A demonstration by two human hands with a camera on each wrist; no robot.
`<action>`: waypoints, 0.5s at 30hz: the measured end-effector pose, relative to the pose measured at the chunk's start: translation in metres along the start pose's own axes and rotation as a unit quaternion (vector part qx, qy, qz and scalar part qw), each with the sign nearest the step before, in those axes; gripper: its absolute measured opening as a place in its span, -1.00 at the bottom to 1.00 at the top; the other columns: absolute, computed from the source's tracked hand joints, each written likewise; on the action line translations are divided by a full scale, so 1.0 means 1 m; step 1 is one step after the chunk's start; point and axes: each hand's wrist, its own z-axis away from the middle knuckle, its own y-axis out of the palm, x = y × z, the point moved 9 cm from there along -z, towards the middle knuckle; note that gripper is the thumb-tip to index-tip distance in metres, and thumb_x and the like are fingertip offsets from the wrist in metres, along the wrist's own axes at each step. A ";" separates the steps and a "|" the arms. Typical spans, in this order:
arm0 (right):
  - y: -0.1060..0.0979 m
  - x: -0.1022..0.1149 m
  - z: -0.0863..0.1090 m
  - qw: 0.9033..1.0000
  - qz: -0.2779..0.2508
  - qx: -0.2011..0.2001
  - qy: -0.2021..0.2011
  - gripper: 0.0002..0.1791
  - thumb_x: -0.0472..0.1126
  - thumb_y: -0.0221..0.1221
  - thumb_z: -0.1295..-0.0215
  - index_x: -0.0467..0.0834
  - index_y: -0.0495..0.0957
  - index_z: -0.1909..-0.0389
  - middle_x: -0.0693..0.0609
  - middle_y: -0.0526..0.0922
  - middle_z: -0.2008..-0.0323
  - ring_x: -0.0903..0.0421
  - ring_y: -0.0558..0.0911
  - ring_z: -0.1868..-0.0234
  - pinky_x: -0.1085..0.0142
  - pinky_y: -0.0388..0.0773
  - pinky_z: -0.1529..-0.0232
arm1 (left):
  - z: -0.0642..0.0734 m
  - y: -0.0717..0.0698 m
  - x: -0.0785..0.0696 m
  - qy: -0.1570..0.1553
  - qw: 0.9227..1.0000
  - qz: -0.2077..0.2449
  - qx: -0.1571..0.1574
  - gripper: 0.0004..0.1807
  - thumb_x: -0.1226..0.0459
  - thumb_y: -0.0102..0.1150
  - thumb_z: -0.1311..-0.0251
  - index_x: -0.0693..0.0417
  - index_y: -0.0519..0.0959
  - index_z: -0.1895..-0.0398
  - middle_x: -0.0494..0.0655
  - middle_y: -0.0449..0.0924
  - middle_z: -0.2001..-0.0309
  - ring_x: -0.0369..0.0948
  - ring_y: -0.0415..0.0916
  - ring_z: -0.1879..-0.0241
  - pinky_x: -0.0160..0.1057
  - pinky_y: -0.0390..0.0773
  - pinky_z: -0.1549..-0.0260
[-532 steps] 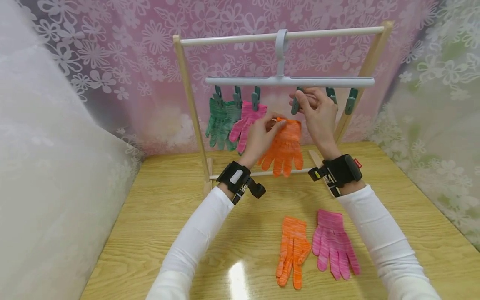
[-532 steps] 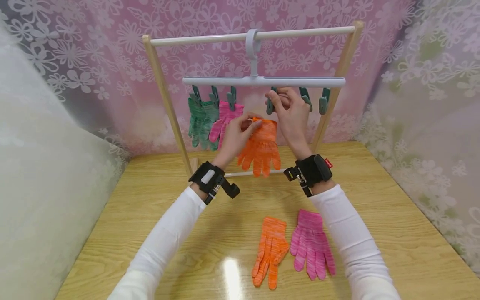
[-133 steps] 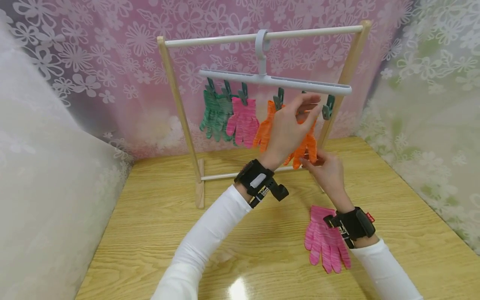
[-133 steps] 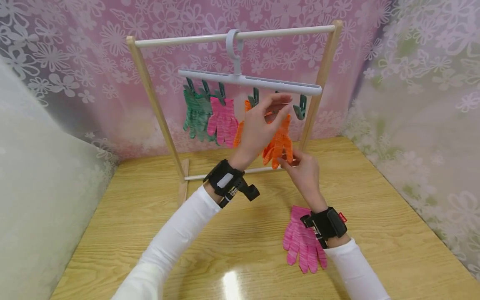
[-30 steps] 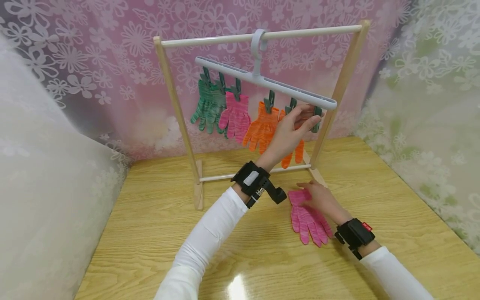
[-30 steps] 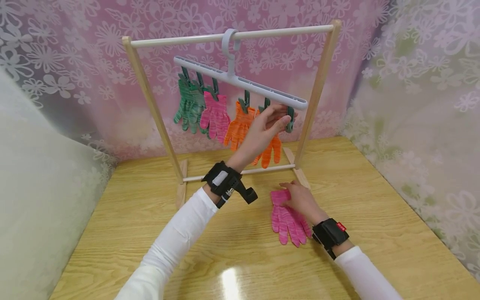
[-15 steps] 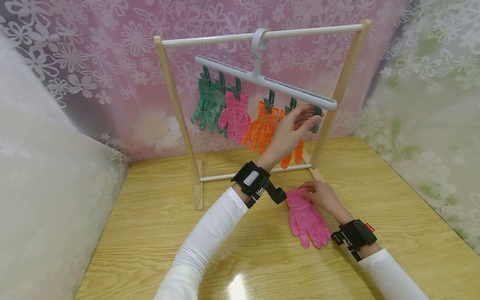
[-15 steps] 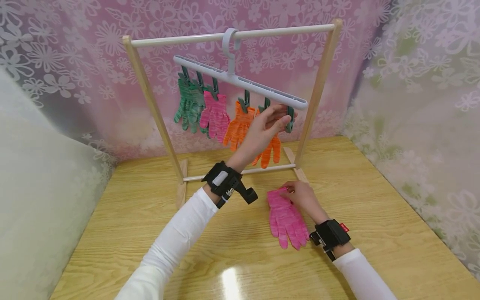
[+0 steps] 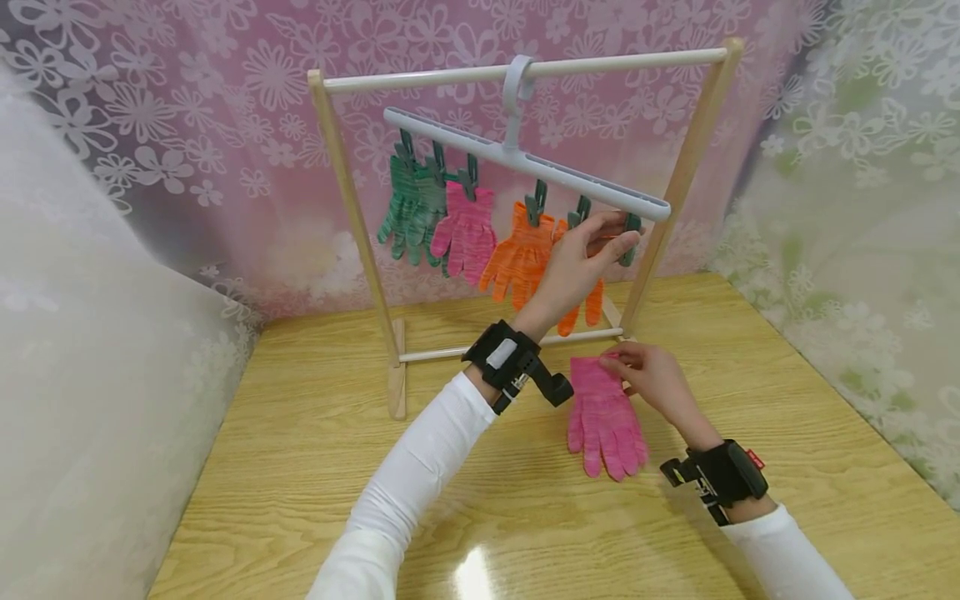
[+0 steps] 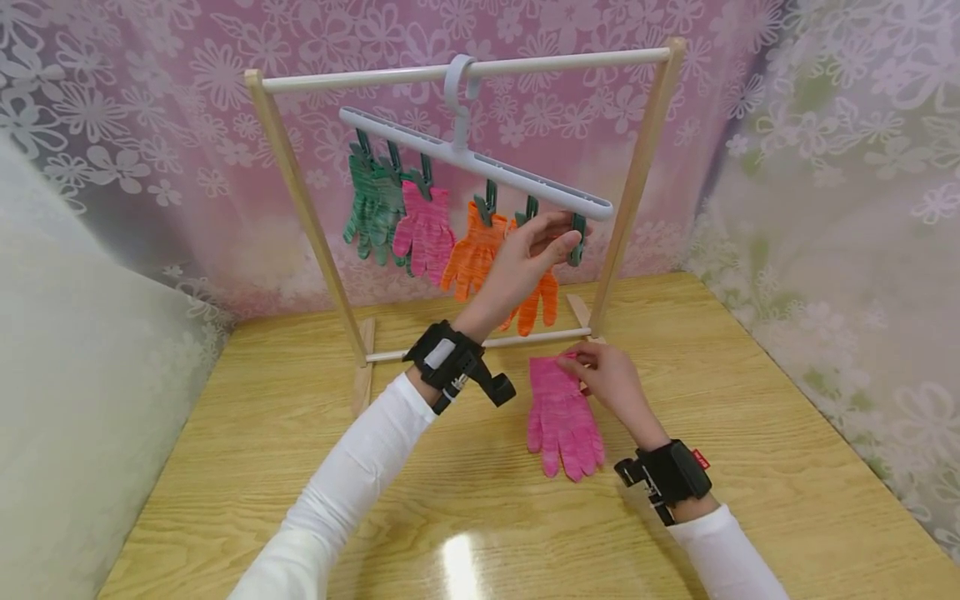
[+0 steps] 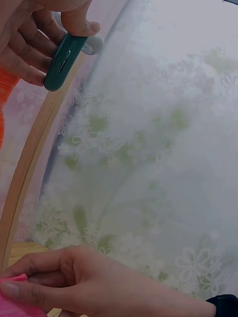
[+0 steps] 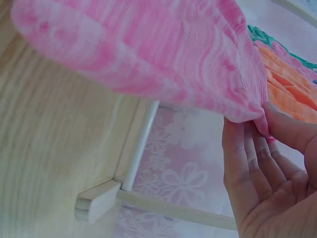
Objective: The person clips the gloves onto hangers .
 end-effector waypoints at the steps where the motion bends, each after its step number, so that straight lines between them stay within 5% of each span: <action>1: -0.002 0.003 0.001 1.000 -0.002 -0.006 -0.004 -0.66 -0.12 0.22 -0.48 -0.34 0.66 0.00 -0.17 0.74 0.32 0.10 0.70 0.37 0.29 0.70 0.46 | 0.000 0.000 0.000 0.001 1.000 0.001 0.000 -0.53 0.27 0.13 -0.48 0.22 0.42 -0.38 0.12 0.55 -0.25 -0.17 0.52 -0.25 -0.40 0.47 -0.21; 8: -0.018 0.015 0.002 0.999 -0.014 -0.047 -0.016 -0.63 -0.15 0.21 -0.48 -0.38 0.61 -0.08 -0.27 0.75 0.23 0.23 0.67 0.43 0.23 0.72 0.44 | -0.005 0.000 0.000 -0.004 1.000 0.003 -0.007 -0.57 0.23 0.15 -0.48 0.19 0.48 -0.32 0.05 0.58 -0.19 -0.32 0.53 -0.15 -0.45 0.48 -0.13; 15: -0.049 0.037 0.002 0.989 -0.036 -0.134 -0.051 -0.63 -0.15 0.23 -0.47 -0.40 0.64 -0.05 -0.37 0.73 0.17 0.55 0.60 0.43 0.42 0.68 0.43 | -0.008 0.000 -0.001 0.005 0.999 0.009 -0.035 -0.60 0.24 0.19 -0.44 0.21 0.53 -0.25 0.08 0.65 -0.11 -0.30 0.60 -0.08 -0.46 0.54 -0.05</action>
